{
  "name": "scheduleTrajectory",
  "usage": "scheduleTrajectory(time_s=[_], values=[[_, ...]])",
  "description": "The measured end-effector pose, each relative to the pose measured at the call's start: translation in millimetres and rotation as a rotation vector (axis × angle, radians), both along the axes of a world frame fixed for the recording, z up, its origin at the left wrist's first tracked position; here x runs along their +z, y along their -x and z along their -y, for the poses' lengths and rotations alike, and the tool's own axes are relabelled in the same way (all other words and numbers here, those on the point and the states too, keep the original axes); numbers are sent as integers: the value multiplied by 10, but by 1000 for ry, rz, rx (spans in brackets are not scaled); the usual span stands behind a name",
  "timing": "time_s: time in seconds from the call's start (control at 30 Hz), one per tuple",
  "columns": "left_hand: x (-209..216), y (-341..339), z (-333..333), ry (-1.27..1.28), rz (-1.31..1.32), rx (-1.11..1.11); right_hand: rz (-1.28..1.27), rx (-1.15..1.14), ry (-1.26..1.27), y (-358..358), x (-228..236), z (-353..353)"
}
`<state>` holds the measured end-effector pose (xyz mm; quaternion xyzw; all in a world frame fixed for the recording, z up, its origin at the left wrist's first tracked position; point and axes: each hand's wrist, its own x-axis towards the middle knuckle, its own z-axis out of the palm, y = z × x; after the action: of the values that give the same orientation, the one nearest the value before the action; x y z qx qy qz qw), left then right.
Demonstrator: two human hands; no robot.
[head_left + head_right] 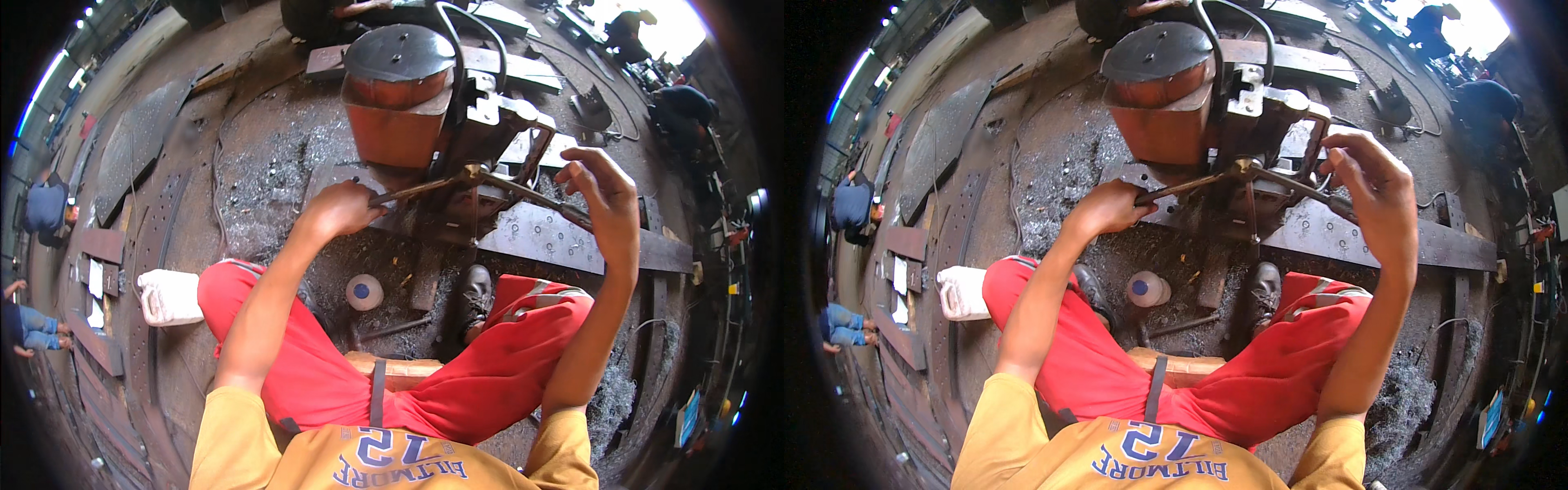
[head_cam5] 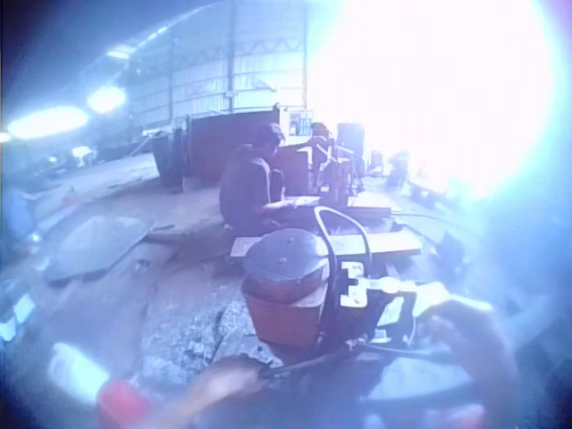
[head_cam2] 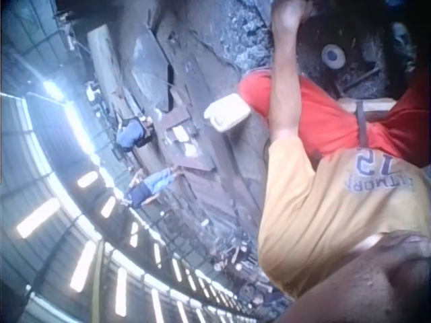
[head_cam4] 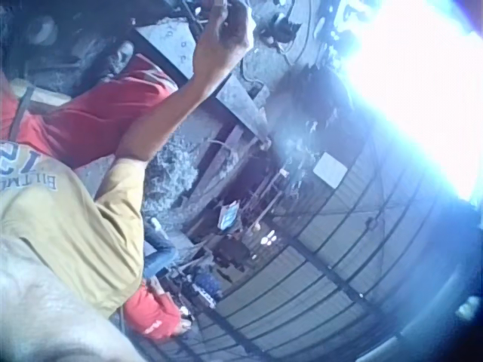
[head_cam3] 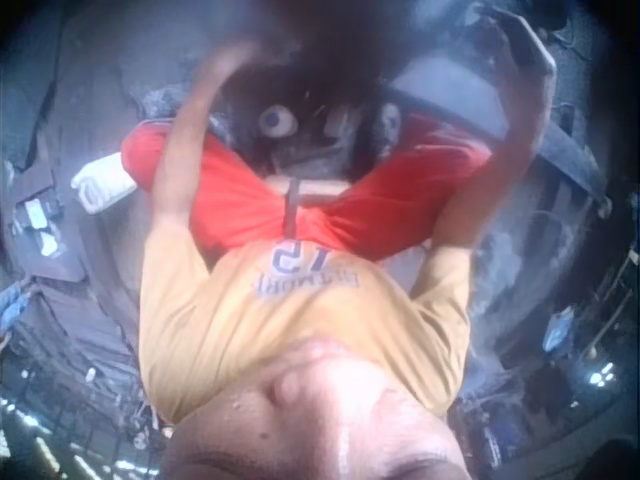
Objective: The person sits on the workshop floor and operates a pneumatic tool, repeatedly pressing the trigger while holding a plastic bottle under the nozzle to catch liquid. The person adjusts the tool and bottle position several times during the process.
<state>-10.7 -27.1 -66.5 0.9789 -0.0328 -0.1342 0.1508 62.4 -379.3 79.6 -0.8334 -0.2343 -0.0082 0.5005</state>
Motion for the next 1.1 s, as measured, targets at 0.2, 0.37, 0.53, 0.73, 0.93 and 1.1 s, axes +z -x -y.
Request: scheduleTrajectory(time_s=[0.2,0.37,0.53,0.73,0.93,1.1], values=[[3,-15,21,33,68,7,8,30,48,-62,-1,35],[-39,41,-90,139,122,-8,-21,21,136,-61,28,-24],[89,-32,-13,201,41,-14,39,58,206,-147,-67,206],[0,148,-89,152,235,-1,31,98,135,-193,-124,103],[-71,82,-34,142,245,-9,181,57,173,-358,-251,337],[-228,78,-38,177,341,12,139,55,223,-473,-296,467]])
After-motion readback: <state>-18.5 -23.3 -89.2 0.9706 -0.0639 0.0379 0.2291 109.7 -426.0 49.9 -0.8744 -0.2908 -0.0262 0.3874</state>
